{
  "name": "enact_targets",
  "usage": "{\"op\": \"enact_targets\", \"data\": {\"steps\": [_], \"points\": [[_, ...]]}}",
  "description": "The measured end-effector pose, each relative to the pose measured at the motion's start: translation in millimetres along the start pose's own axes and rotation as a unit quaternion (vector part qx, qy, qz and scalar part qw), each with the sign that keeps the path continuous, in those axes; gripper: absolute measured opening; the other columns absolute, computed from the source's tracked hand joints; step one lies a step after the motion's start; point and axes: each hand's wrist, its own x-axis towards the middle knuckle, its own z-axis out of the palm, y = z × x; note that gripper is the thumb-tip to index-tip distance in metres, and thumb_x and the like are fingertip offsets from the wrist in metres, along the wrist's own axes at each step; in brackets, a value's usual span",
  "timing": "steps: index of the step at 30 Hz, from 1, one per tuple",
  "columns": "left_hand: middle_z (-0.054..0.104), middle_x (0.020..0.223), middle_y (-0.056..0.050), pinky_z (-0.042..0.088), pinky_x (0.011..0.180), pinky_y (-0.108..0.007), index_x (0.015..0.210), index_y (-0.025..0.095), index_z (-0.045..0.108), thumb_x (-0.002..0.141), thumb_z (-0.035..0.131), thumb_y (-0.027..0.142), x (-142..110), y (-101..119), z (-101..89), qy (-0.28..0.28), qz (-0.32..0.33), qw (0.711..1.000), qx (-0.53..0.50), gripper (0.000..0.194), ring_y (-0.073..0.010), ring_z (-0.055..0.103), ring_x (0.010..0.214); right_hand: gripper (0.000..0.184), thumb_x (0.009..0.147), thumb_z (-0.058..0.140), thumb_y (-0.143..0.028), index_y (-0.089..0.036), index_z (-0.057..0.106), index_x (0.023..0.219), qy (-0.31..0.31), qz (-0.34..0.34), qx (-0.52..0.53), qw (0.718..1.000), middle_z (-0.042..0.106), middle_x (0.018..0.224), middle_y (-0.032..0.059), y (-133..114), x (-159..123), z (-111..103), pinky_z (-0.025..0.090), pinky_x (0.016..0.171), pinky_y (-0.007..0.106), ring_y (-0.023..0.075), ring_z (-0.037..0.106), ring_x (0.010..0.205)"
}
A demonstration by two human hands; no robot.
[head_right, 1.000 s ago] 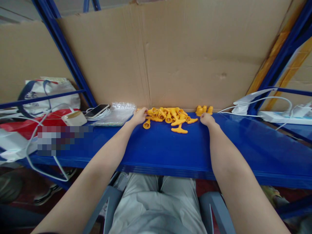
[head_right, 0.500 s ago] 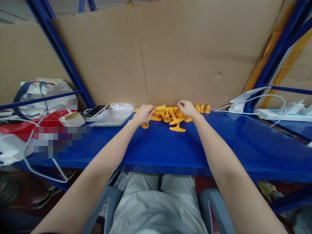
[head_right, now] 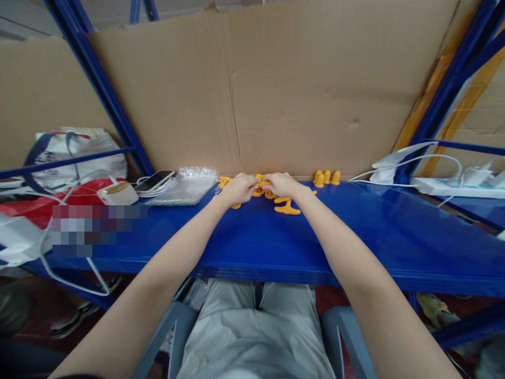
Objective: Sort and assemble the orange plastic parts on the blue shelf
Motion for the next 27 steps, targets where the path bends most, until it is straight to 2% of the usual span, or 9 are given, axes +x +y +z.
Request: {"op": "enact_targets", "data": {"steps": [5, 9, 13, 18, 21, 23, 25, 27], "points": [[0.075, 0.092, -0.012, 0.049, 0.092, -0.040, 0.091, 0.014, 0.073, 0.092, 0.048, 0.019, 0.6, 3.9, -2.7, 0.011, -0.021, 1.000, -0.012, 0.026, -0.0247, 0.069, 0.089, 0.020, 0.096, 0.057, -0.030, -0.019, 0.066, 0.111, 0.050, -0.025, -0.067, 0.996, 0.074, 0.107, 0.0130, -2.2, 0.3, 0.7, 0.038, 0.080, 0.034, 0.0286, 0.065, 0.102], [0.075, 0.090, -0.012, 0.049, 0.089, -0.037, 0.089, 0.014, 0.073, 0.091, 0.049, 0.021, 0.9, 3.5, -3.4, 0.034, -0.045, 0.998, -0.031, 0.025, -0.0240, 0.069, 0.086, 0.015, 0.096, 0.053, -0.022, -0.018, 0.062, 0.108, 0.093, -0.053, -0.113, 0.988, 0.072, 0.104, 0.0139, -8.9, -1.3, 1.5, 0.032, 0.083, 0.035, 0.0291, 0.060, 0.103], [0.073, 0.082, -0.008, 0.047, 0.076, -0.031, 0.082, 0.015, 0.071, 0.090, 0.052, 0.023, 3.5, 0.2, 0.3, 0.066, -0.094, 0.985, -0.131, 0.022, -0.0199, 0.065, 0.077, 0.016, 0.098, 0.049, -0.018, -0.017, 0.062, 0.107, 0.120, -0.070, -0.148, 0.979, 0.070, 0.104, 0.0149, -14.6, -4.3, -2.3, 0.030, 0.083, 0.037, 0.0297, 0.056, 0.102], [0.058, 0.060, 0.002, 0.039, 0.059, -0.024, 0.066, 0.015, 0.061, 0.086, 0.059, 0.030, 9.6, -2.0, 0.9, 0.064, -0.149, 0.925, -0.344, 0.025, -0.0118, 0.051, 0.059, 0.026, 0.098, 0.041, -0.011, -0.020, 0.063, 0.108, 0.181, -0.080, -0.178, 0.964, 0.069, 0.109, 0.0139, -14.5, -5.8, -5.0, 0.029, 0.087, 0.040, 0.0288, 0.052, 0.104], [0.046, 0.051, 0.006, 0.033, 0.053, -0.022, 0.060, 0.016, 0.057, 0.083, 0.064, 0.033, 11.7, 1.2, -2.4, 0.059, -0.174, 0.883, -0.431, 0.029, -0.0086, 0.042, 0.052, 0.031, 0.098, 0.038, -0.010, -0.021, 0.064, 0.110, 0.205, -0.084, -0.180, 0.958, 0.068, 0.112, 0.0135, -10.9, -5.3, -3.0, 0.029, 0.091, 0.041, 0.0284, 0.052, 0.107], [0.044, 0.050, 0.006, 0.031, 0.051, -0.021, 0.061, 0.016, 0.059, 0.083, 0.066, 0.032, 11.4, 4.2, -5.7, 0.052, -0.196, 0.856, -0.475, 0.028, -0.0074, 0.039, 0.049, 0.032, 0.098, 0.037, -0.010, -0.021, 0.064, 0.112, 0.222, -0.084, -0.175, 0.955, 0.068, 0.114, 0.0133, -6.1, -4.7, -1.8, 0.030, 0.093, 0.042, 0.0284, 0.052, 0.109], [0.046, 0.050, 0.005, 0.030, 0.049, -0.020, 0.066, 0.015, 0.064, 0.083, 0.067, 0.028, 9.6, 5.7, -9.1, 0.039, -0.223, 0.824, -0.519, 0.021, -0.0065, 0.038, 0.047, 0.033, 0.098, 0.036, -0.010, -0.021, 0.064, 0.112, 0.239, -0.064, -0.168, 0.954, 0.068, 0.116, 0.0134, 2.5, -5.0, -2.0, 0.031, 0.095, 0.043, 0.0279, 0.052, 0.111], [0.048, 0.050, 0.005, 0.029, 0.047, -0.020, 0.070, 0.014, 0.067, 0.083, 0.066, 0.022, 7.2, 3.9, -11.8, 0.036, -0.257, 0.792, -0.552, 0.015, -0.0059, 0.038, 0.045, 0.033, 0.098, 0.036, -0.010, -0.020, 0.064, 0.113, 0.260, -0.011, -0.157, 0.953, 0.067, 0.119, 0.0144, 16.1, -7.6, -3.1, 0.032, 0.097, 0.045, 0.0279, 0.053, 0.114]]}}
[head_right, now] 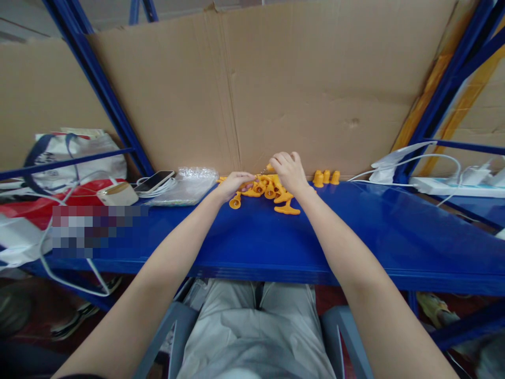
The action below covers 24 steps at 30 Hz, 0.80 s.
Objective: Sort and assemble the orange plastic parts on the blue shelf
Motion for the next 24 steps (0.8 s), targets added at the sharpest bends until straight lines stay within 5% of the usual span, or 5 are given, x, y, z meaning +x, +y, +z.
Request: {"op": "enact_targets", "data": {"steps": [6, 13, 16, 20, 24], "points": [[0.051, 0.050, 0.005, 0.036, 0.049, -0.018, 0.068, 0.015, 0.065, 0.086, 0.061, 0.013, 4.0, -12.2, -18.8, 0.131, -0.034, 0.991, -0.006, 0.019, -0.0065, 0.043, 0.045, 0.029, 0.096, 0.051, -0.031, -0.015, 0.067, 0.115, 0.018, 0.292, -0.019, 0.956, 0.063, 0.126, 0.0209, 58.3, -34.2, 6.0, 0.039, 0.097, 0.053, 0.0355, 0.053, 0.118], [0.051, 0.048, 0.006, 0.036, 0.046, -0.017, 0.064, 0.016, 0.057, 0.086, 0.062, 0.013, 5.4, -29.4, -32.7, 0.218, -0.053, 0.974, 0.024, 0.023, -0.0063, 0.043, 0.043, 0.035, 0.089, 0.065, -0.034, -0.019, 0.071, 0.120, -0.129, 0.587, 0.022, 0.799, 0.069, 0.124, 0.0180, 97.1, -88.1, 10.9, 0.045, 0.102, 0.050, 0.0354, 0.059, 0.123], [0.050, 0.047, 0.006, 0.036, 0.046, -0.016, 0.063, 0.016, 0.056, 0.085, 0.066, 0.016, 6.5, -33.5, -35.6, 0.218, -0.055, 0.974, 0.030, 0.024, -0.0061, 0.044, 0.043, 0.035, 0.085, 0.070, -0.030, -0.022, 0.072, 0.119, -0.124, 0.643, 0.051, 0.754, 0.070, 0.123, 0.0178, 103.9, -97.8, 16.6, 0.048, 0.101, 0.051, 0.0363, 0.063, 0.121], [0.052, 0.049, 0.005, 0.040, 0.047, -0.016, 0.065, 0.016, 0.058, 0.082, 0.073, 0.025, 10.8, -39.6, -36.4, 0.212, -0.028, 0.976, 0.044, 0.024, -0.0076, 0.051, 0.048, 0.034, 0.083, 0.069, -0.029, -0.023, 0.071, 0.116, -0.099, 0.643, 0.062, 0.757, 0.071, 0.122, 0.0175, 109.4, -100.7, 23.6, 0.047, 0.103, 0.057, 0.0383, 0.064, 0.121], [0.056, 0.053, 0.004, 0.043, 0.050, -0.017, 0.070, 0.016, 0.062, 0.082, 0.071, 0.026, 16.2, -45.8, -36.4, 0.220, 0.000, 0.974, 0.060, 0.018, -0.0088, 0.054, 0.051, 0.029, 0.085, 0.064, -0.025, -0.022, 0.073, 0.113, -0.165, 0.628, 0.058, 0.758, 0.068, 0.128, 0.0170, 108.0, -98.7, 23.5, 0.043, 0.109, 0.057, 0.0380, 0.059, 0.128]]}}
